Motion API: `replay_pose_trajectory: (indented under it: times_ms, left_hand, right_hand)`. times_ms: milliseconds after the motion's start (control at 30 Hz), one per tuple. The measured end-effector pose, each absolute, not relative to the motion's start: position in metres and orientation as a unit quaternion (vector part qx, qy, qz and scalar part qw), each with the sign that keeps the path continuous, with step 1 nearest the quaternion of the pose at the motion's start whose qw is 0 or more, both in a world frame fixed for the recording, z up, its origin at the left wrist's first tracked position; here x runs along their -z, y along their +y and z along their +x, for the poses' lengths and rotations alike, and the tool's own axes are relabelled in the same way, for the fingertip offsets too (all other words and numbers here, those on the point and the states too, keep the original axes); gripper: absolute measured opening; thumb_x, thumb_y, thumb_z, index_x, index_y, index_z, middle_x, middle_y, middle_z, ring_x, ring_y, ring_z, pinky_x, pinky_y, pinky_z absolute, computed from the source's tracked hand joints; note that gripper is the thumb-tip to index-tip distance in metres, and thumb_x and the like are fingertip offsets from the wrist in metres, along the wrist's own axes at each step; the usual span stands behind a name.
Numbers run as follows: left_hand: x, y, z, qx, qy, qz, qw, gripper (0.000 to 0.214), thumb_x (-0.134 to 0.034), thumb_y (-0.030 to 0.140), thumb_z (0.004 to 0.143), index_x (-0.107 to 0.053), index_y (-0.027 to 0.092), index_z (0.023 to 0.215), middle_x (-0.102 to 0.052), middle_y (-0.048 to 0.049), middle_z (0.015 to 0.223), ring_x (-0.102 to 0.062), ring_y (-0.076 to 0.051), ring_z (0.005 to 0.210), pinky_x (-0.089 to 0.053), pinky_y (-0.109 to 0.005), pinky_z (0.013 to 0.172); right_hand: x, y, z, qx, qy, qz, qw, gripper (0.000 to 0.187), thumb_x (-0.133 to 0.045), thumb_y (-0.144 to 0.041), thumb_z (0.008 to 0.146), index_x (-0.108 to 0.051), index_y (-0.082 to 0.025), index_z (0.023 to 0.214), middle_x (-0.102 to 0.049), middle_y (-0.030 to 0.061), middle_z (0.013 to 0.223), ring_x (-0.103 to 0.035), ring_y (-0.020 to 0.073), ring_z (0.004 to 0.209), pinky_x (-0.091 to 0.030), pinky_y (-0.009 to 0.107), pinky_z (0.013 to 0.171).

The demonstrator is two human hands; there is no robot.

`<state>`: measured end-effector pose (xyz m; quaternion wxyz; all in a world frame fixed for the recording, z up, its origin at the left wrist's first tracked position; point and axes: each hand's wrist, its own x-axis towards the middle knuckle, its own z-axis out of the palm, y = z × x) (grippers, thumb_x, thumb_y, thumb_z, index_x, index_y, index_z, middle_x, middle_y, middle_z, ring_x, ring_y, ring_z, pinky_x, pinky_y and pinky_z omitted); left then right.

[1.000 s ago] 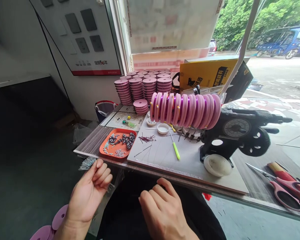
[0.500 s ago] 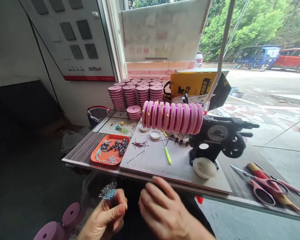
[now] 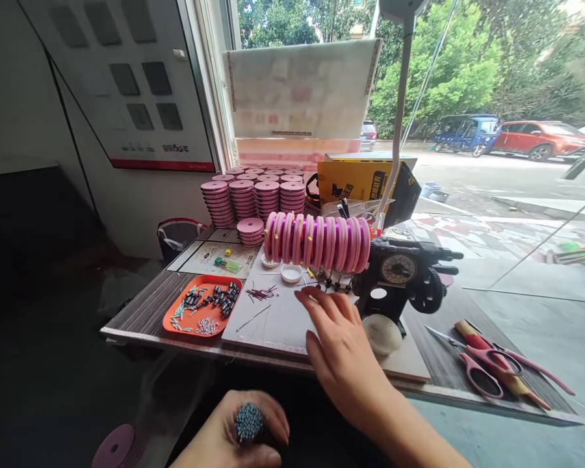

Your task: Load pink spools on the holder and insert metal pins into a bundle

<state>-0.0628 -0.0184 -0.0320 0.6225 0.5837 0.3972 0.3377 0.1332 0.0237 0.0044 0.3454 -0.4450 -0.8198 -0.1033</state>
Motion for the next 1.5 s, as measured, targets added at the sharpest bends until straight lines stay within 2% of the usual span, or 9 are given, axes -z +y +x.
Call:
replay_pose_trajectory:
  times_ms: [167, 367, 533, 667, 800, 967, 1033, 1200, 1500]
  left_hand:
    - [0.002, 0.006, -0.054, -0.477, 0.466, 0.532, 0.522, 0.017, -0.075, 0.024, 0.062, -0.072, 0.019, 0.078, -0.061, -0.0030, 0.072, -0.054, -0.017, 0.067, -0.041, -0.025, 0.064]
    - [0.026, -0.001, -0.056, -0.439, 0.462, 0.501, 0.586, 0.022, -0.075, 0.036, 0.063, -0.066, 0.016, 0.061, -0.057, -0.0010, 0.059, -0.048, -0.015, 0.061, -0.038, -0.025, 0.060]
    - [0.055, -0.026, -0.095, -0.300, 0.440, 0.522, 0.666, 0.039, -0.075, 0.050, 0.058, -0.062, 0.013, 0.061, -0.050, 0.0006, 0.057, -0.042, -0.013, 0.059, -0.033, -0.025, 0.058]
    - [0.068, -0.035, -0.120, -0.231, 0.468, 0.513, 0.681, 0.043, -0.077, 0.053, 0.051, -0.062, 0.014, 0.060, -0.051, 0.0009, 0.058, -0.041, -0.013, 0.059, -0.031, -0.026, 0.057]
    - [0.076, -0.033, -0.124, -0.255, 0.514, 0.492, 0.655, 0.037, -0.080, 0.048, 0.050, -0.064, 0.015, 0.060, -0.052, 0.0013, 0.059, -0.042, -0.014, 0.062, -0.031, -0.026, 0.059]
    - [0.075, -0.023, -0.107, -0.324, 0.504, 0.436, 0.671, 0.038, -0.075, 0.048, 0.060, -0.065, 0.016, 0.078, -0.043, 0.0051, 0.059, -0.030, -0.008, 0.052, -0.023, -0.023, 0.050]
    - [0.068, -0.023, -0.096, -0.354, 0.465, 0.383, 0.715, 0.038, -0.074, 0.045, 0.063, -0.064, 0.017, 0.087, -0.040, 0.0065, 0.059, -0.026, -0.007, 0.050, -0.020, -0.023, 0.048]
    - [0.049, -0.032, -0.075, -0.402, 0.406, 0.277, 0.773, 0.029, -0.071, 0.032, 0.067, -0.061, 0.017, 0.090, -0.043, 0.0057, 0.056, -0.028, -0.006, 0.049, -0.019, -0.022, 0.048]
    - [0.048, -0.033, -0.068, -0.412, 0.434, 0.247, 0.762, 0.044, -0.074, 0.051, 0.061, -0.049, 0.018, 0.076, -0.036, 0.0097, 0.048, -0.017, -0.004, 0.043, -0.011, -0.020, 0.043]
  right_hand:
    - [0.004, -0.003, 0.121, 0.075, -0.877, -0.348, 0.323, 0.032, -0.033, -0.013, 0.089, -0.054, -0.014, 0.112, -0.065, 0.0074, 0.105, -0.055, 0.0172, 0.085, -0.047, 0.028, 0.070]
    - [0.023, -0.017, 0.111, 0.030, -0.897, -0.245, 0.368, 0.034, -0.027, -0.024, 0.098, -0.059, -0.023, 0.086, -0.064, -0.0041, 0.066, -0.052, 0.0090, 0.053, -0.038, 0.024, 0.051]
    - [0.011, -0.012, 0.096, 0.147, -0.880, -0.218, 0.395, 0.029, -0.034, -0.011, 0.093, -0.062, -0.015, 0.085, -0.066, 0.0016, 0.075, -0.060, 0.0146, 0.079, -0.041, 0.031, 0.086]
    - [0.035, -0.013, 0.084, 0.058, -0.912, -0.165, 0.372, 0.044, -0.024, -0.014, 0.096, -0.055, -0.017, 0.065, -0.046, -0.0042, 0.048, -0.040, 0.0095, 0.046, -0.042, 0.024, 0.062]
    - [0.045, -0.021, 0.116, -0.025, -0.889, -0.244, 0.386, 0.043, -0.025, -0.026, 0.098, -0.054, -0.021, 0.066, -0.041, -0.0039, 0.050, -0.039, 0.0097, 0.048, -0.033, 0.023, 0.052]
    - [0.001, -0.020, 0.197, 0.221, -0.779, -0.489, 0.325, 0.020, -0.044, -0.027, 0.091, -0.061, -0.020, 0.084, -0.051, 0.0023, 0.067, -0.048, 0.0156, 0.063, -0.036, 0.029, 0.063]
    - [-0.012, -0.013, 0.216, 0.307, -0.753, -0.535, 0.229, 0.029, -0.042, -0.022, 0.090, -0.058, -0.022, 0.067, -0.045, 0.0011, 0.058, -0.044, 0.0177, 0.058, -0.034, 0.032, 0.061]
    - [-0.002, 0.005, 0.223, 0.281, -0.780, -0.553, 0.082, 0.033, -0.042, 0.003, 0.074, -0.054, -0.023, 0.057, -0.049, 0.0035, 0.060, -0.046, 0.0202, 0.060, -0.033, 0.033, 0.060]
    - [-0.008, -0.018, 0.178, 0.082, -0.842, -0.439, 0.301, 0.022, -0.040, -0.034, 0.093, -0.054, -0.024, 0.078, -0.057, 0.0006, 0.064, -0.055, 0.0127, 0.056, -0.041, 0.024, 0.051]
